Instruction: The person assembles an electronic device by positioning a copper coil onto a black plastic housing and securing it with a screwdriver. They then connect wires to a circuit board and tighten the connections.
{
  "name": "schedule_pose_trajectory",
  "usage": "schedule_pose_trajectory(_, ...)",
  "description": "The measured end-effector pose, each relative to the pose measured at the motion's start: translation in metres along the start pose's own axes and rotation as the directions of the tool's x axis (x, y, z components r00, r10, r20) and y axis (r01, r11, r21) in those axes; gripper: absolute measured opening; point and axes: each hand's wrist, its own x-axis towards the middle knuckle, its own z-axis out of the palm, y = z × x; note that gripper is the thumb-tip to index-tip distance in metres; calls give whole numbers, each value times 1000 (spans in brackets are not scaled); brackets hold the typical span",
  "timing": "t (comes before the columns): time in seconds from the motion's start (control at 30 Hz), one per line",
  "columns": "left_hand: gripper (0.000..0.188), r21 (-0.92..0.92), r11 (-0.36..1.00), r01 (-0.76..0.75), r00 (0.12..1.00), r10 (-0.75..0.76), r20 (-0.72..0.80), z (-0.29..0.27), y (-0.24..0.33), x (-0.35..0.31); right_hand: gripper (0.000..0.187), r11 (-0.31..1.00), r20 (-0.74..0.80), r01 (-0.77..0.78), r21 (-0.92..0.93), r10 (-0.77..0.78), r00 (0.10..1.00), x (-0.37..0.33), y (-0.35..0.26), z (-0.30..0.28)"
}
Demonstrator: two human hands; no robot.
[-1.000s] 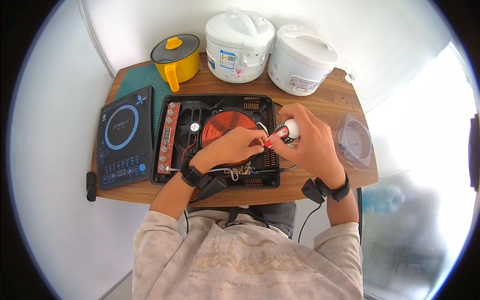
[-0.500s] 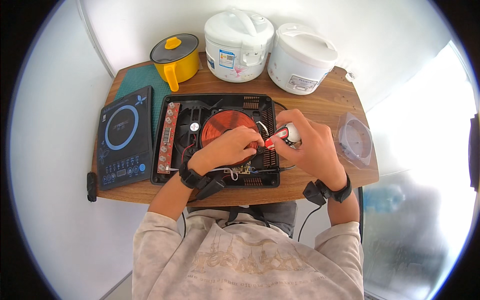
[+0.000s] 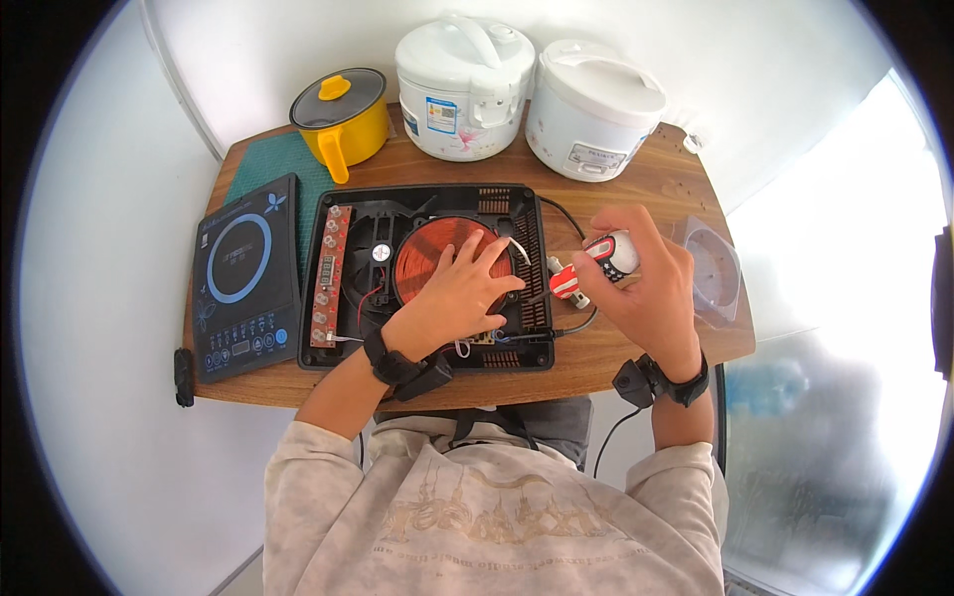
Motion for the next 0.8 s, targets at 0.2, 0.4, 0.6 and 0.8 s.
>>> schedule_pose_trajectory(0.2, 31, 0, 999, 50, 998, -50, 21, 5, 5, 11, 29, 999, 0, -21, 24, 21, 1000, -3, 2, -3)
schedule_pose_trajectory(0.4, 22, -17, 997, 71, 997, -71, 8, 2, 10, 13, 30, 999, -4, -40, 10, 40, 999, -9, 5, -8)
schedule_pose_trajectory(0.6, 24, 32, 993, 109, 992, -107, -59, 7, 4, 16, 30, 998, 8, -54, 10, 54, 999, -12, 7, -11)
schedule_pose_trajectory(0.8, 28, -78, 993, 84, 996, -84, 4, -5, 0, 14, 30, 998, 25, -56, 23, 56, 998, -13, 10, -9)
